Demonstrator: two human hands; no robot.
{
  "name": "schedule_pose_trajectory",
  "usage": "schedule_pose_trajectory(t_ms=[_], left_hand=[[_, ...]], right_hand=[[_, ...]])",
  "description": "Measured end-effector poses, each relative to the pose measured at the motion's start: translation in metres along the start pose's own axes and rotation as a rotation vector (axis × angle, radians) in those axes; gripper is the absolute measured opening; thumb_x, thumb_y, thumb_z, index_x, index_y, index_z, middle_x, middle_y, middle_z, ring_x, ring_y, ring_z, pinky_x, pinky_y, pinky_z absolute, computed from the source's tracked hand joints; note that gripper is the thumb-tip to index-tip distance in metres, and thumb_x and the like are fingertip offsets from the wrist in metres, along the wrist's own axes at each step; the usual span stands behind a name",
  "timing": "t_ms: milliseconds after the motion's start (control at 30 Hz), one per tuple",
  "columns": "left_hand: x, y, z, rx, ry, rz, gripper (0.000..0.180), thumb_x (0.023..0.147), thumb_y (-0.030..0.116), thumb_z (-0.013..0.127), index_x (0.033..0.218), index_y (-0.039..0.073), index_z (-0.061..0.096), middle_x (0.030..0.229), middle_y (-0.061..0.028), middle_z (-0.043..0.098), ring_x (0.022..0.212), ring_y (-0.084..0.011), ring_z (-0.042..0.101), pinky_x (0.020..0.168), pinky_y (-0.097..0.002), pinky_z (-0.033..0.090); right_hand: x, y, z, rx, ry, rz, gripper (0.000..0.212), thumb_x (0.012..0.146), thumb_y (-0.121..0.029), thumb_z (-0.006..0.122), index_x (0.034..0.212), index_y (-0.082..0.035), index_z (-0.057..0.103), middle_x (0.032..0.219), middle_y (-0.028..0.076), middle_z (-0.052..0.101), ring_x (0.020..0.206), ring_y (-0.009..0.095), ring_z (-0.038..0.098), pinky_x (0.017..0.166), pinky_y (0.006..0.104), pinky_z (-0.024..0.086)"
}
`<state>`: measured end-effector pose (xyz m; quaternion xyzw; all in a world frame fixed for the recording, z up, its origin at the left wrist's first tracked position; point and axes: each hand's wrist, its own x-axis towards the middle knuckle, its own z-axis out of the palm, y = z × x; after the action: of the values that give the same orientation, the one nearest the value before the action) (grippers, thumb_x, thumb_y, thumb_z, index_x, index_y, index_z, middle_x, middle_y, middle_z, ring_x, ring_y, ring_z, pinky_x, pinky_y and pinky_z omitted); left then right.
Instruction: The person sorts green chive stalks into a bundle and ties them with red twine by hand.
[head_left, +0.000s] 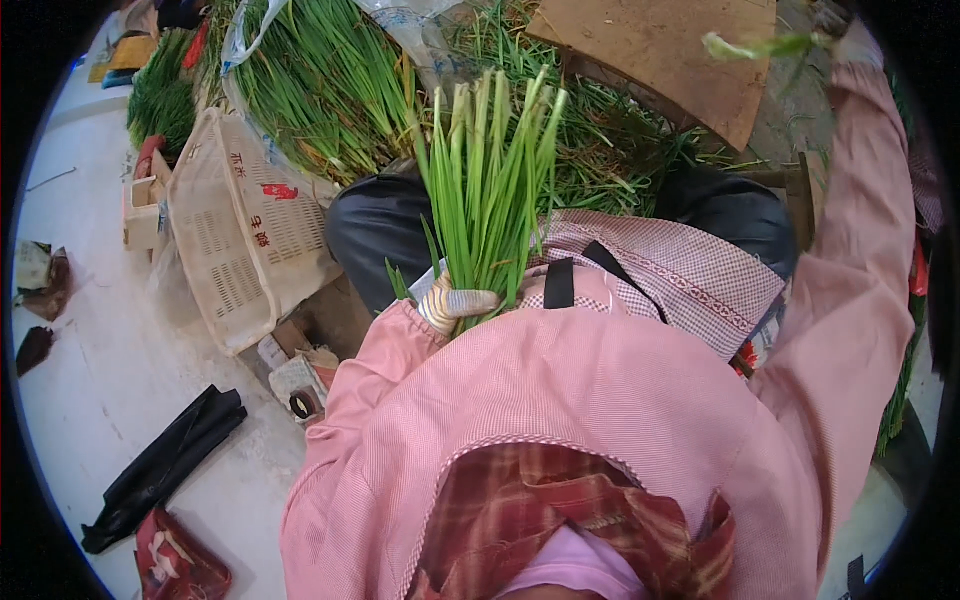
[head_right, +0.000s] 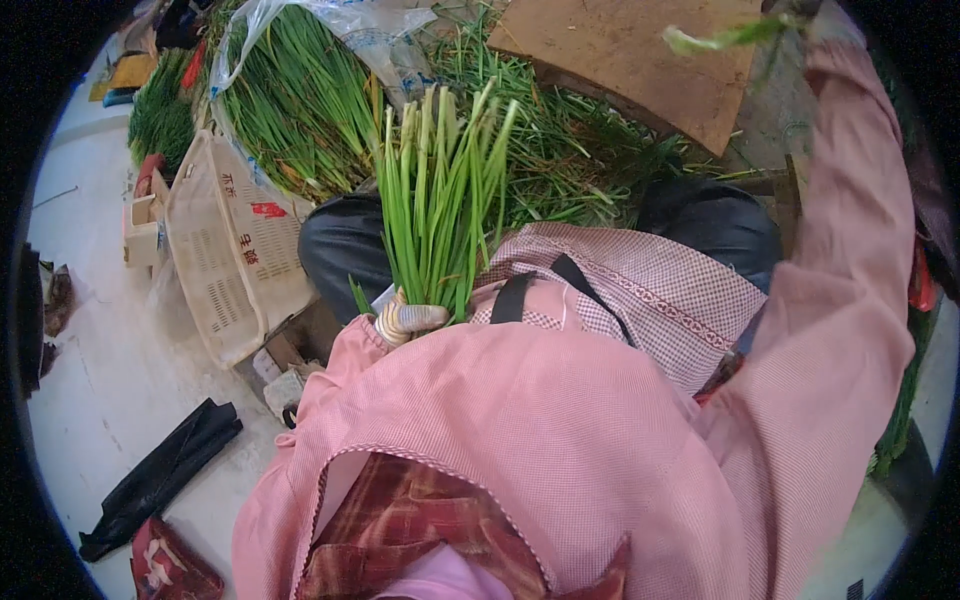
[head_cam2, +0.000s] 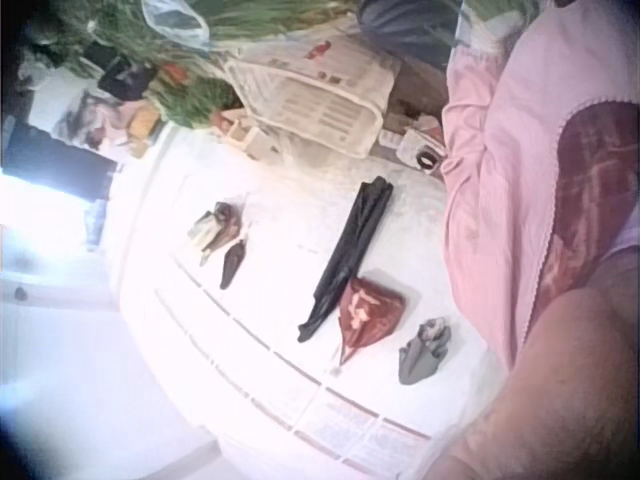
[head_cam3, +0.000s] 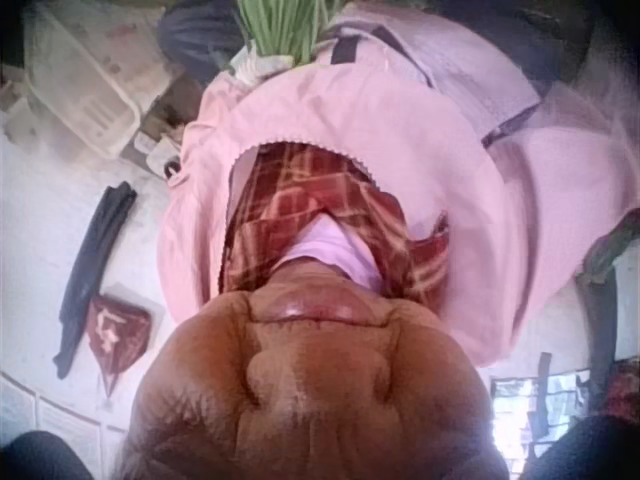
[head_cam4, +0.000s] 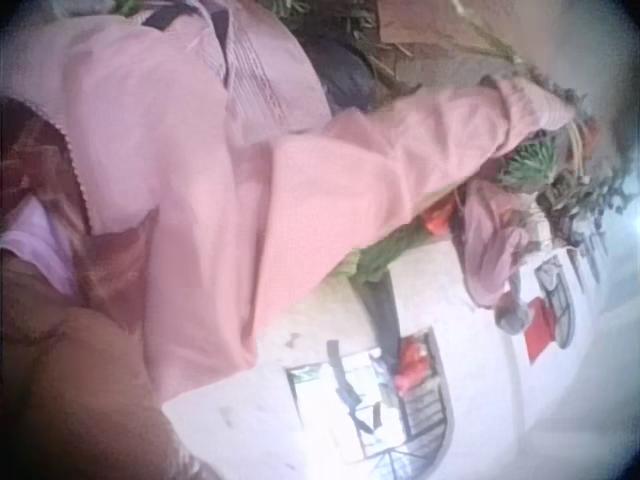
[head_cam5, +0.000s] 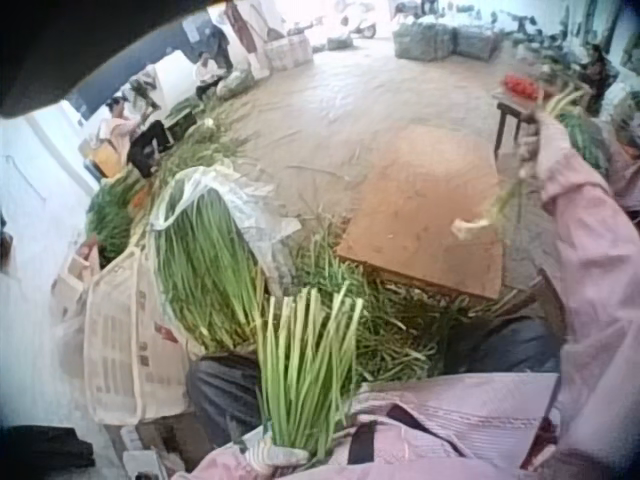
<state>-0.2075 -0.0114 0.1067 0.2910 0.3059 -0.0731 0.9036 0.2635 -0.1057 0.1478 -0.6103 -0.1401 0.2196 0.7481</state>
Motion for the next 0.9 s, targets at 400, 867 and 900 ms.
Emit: schedule_pose_trajectory(t_ms=[400,867,900], left_hand=[[0.019,-0.017,-0.013,0.235,-0.042,0.303,0.053,0.067,0.006,0.068,0.115,0.009,0.045,0.11,-0.0078,0.051,0.096,-0.0205,0.053,0.078,-0.033,0.046],[0.005,-0.02,-0.021,-0.295,0.095,0.052,0.052,0.068,0.027,0.068,0.109,0.003,0.047,0.094,-0.012,0.058,0.069,-0.0174,0.06,0.053,-0.0241,0.052],[0.007,-0.021,-0.02,-0.31,0.069,0.054,0.052,0.069,0.027,0.068,0.109,0.002,0.047,0.095,-0.0135,0.058,0.07,-0.0181,0.06,0.055,-0.0259,0.053]], right_hand=[[-0.145,0.163,0.123,-0.298,-0.471,0.247,0.032,0.076,-0.03,0.058,0.095,-0.005,0.051,0.065,-0.001,0.051,0.051,0.01,0.044,0.046,0.0231,0.037],[-0.04,0.045,0.009,-0.037,0.038,0.053,0.029,0.074,-0.021,0.062,0.098,-0.008,0.052,0.075,0.003,0.052,0.065,0.012,0.046,0.052,0.0259,0.037],[-0.047,0.033,0.012,-0.059,-0.016,0.047,0.031,0.074,-0.021,0.062,0.1,-0.007,0.05,0.078,0.004,0.052,0.069,0.012,0.045,0.055,0.0264,0.037]])
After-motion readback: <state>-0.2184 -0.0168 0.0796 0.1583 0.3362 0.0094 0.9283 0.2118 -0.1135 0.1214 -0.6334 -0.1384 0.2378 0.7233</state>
